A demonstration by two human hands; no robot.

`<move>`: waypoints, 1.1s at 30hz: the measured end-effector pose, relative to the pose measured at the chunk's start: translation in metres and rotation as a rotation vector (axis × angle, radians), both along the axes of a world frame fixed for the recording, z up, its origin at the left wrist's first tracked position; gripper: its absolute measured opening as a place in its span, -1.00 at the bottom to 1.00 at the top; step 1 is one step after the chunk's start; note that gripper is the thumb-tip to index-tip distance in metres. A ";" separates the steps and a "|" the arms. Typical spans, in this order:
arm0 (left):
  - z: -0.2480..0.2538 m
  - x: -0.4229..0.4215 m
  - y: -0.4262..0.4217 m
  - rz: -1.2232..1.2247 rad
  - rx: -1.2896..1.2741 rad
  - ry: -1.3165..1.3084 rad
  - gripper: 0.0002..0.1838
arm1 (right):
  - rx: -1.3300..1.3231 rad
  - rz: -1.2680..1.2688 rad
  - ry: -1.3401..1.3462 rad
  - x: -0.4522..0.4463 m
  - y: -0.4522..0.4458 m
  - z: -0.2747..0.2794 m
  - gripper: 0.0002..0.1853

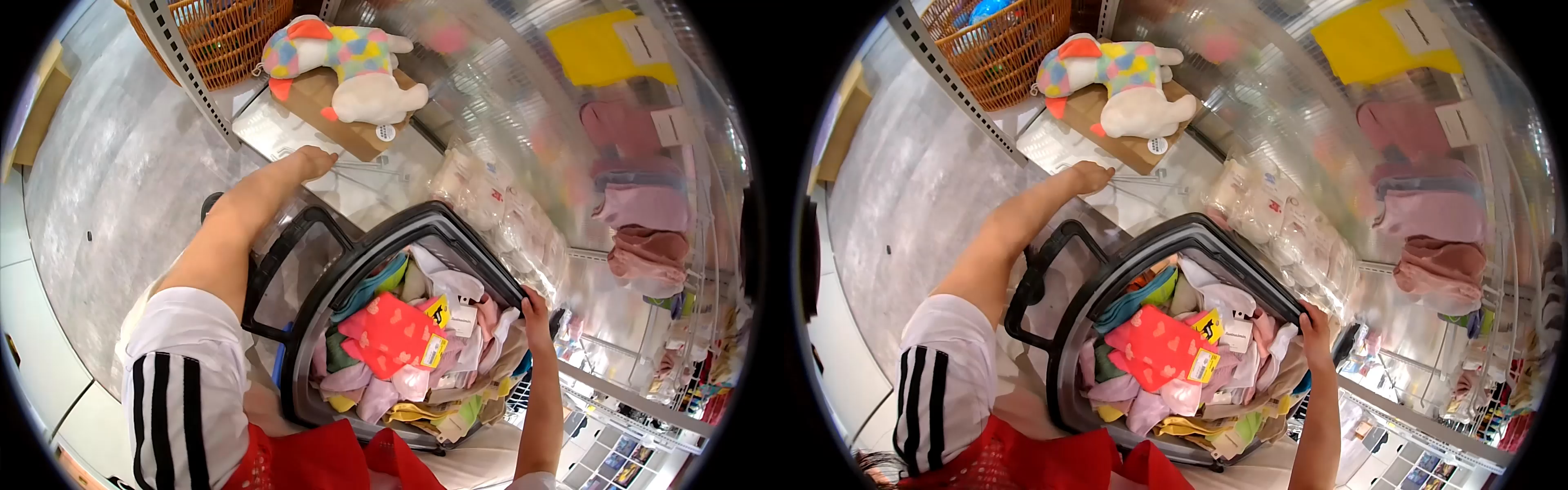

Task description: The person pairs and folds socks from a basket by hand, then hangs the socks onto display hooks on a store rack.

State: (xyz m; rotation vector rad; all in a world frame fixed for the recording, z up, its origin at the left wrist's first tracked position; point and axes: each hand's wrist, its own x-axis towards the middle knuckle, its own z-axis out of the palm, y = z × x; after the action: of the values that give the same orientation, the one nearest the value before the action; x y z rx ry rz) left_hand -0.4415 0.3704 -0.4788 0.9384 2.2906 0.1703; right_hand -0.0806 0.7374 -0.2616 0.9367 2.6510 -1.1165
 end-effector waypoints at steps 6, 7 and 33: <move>0.098 0.006 0.000 -0.278 -0.109 0.191 -0.72 | 0.086 0.061 0.062 -0.012 -0.018 0.010 -0.72; 0.116 0.008 -0.003 -0.290 -0.117 0.221 -0.73 | 0.095 0.058 0.072 -0.012 -0.021 0.015 -0.72; 0.345 0.397 0.023 0.364 0.929 -1.021 -0.82 | -0.555 0.111 0.736 0.120 -0.227 0.117 -0.71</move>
State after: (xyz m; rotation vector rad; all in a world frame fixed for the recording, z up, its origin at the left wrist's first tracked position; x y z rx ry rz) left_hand -0.0441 0.3930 -0.1341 0.5646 1.3121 1.5604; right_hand 0.0398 0.5099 -0.1448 0.2918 2.5216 -2.3439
